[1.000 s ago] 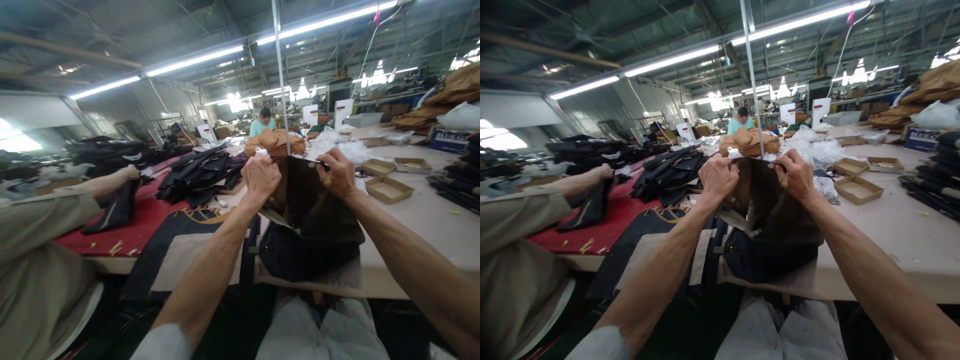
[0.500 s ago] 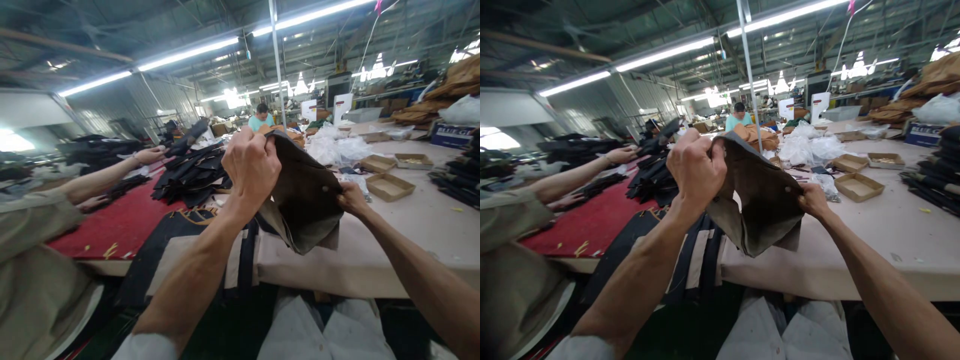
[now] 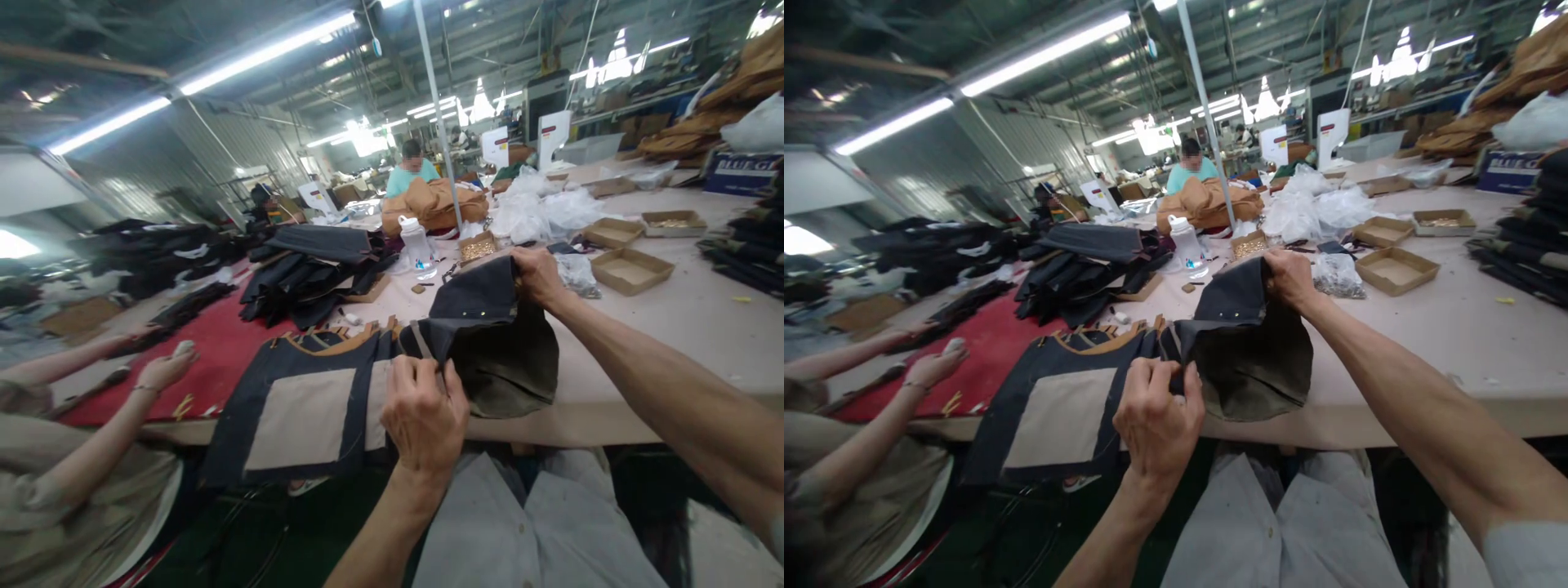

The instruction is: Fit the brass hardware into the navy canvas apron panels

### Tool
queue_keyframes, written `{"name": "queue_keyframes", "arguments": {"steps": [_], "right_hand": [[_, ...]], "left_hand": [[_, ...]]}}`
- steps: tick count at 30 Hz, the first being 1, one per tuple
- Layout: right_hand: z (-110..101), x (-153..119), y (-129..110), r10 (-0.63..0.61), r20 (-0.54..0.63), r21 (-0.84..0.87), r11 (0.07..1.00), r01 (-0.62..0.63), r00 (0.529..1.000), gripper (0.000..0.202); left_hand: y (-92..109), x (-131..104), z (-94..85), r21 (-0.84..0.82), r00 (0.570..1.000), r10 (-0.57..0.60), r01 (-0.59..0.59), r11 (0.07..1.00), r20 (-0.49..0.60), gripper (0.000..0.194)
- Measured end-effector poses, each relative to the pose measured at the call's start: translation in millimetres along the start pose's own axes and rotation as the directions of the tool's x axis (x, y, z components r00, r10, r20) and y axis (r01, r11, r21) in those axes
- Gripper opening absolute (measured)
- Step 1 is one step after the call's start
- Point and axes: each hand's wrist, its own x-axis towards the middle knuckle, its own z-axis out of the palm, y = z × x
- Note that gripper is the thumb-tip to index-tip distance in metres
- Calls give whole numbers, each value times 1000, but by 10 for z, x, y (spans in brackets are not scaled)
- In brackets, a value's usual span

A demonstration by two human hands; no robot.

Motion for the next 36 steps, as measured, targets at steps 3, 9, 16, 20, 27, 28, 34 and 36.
{"name": "queue_keyframes", "arguments": {"steps": [3, 9, 16, 20, 27, 28, 34, 36], "right_hand": [[2, 18, -150, -1, 36, -13, 1000, 1, 999, 16], [-8, -34, -343, -86, 70, -34, 995, 89, 994, 27], [-118, -202, -441, -134, 107, -20, 990, 137, 985, 29], [-148, -249, -463, -126, 109, 17, 992, 125, 986, 31], [-318, -399, -561, 10, 103, 79, 997, -18, 995, 35], [-369, -509, -593, 68, 50, 116, 991, -73, 996, 37], [-358, -1636, -837, 443, -152, 447, 828, -338, 884, 36], [-206, -1959, -850, 371, 32, 497, 800, -337, 928, 33]], "left_hand": [[41, -8, -12, -116, 995, 70, -79, 990, -75, 29], [249, 144, 53, -327, 580, 807, -746, 580, 108, 17], [351, 432, 555, -323, 285, 910, -868, 378, 300, 31], [384, 520, 775, -364, 125, 970, -911, 194, 207, 34], [439, 553, 1243, -413, 48, 957, -895, 168, 285, 18], [424, 560, 1270, -414, 72, 956, -890, 191, 286, 18], [308, 523, 1332, -418, 220, 937, -850, 321, 273, 21], [295, 490, 1362, -400, 254, 923, -844, 358, 289, 26]]}}
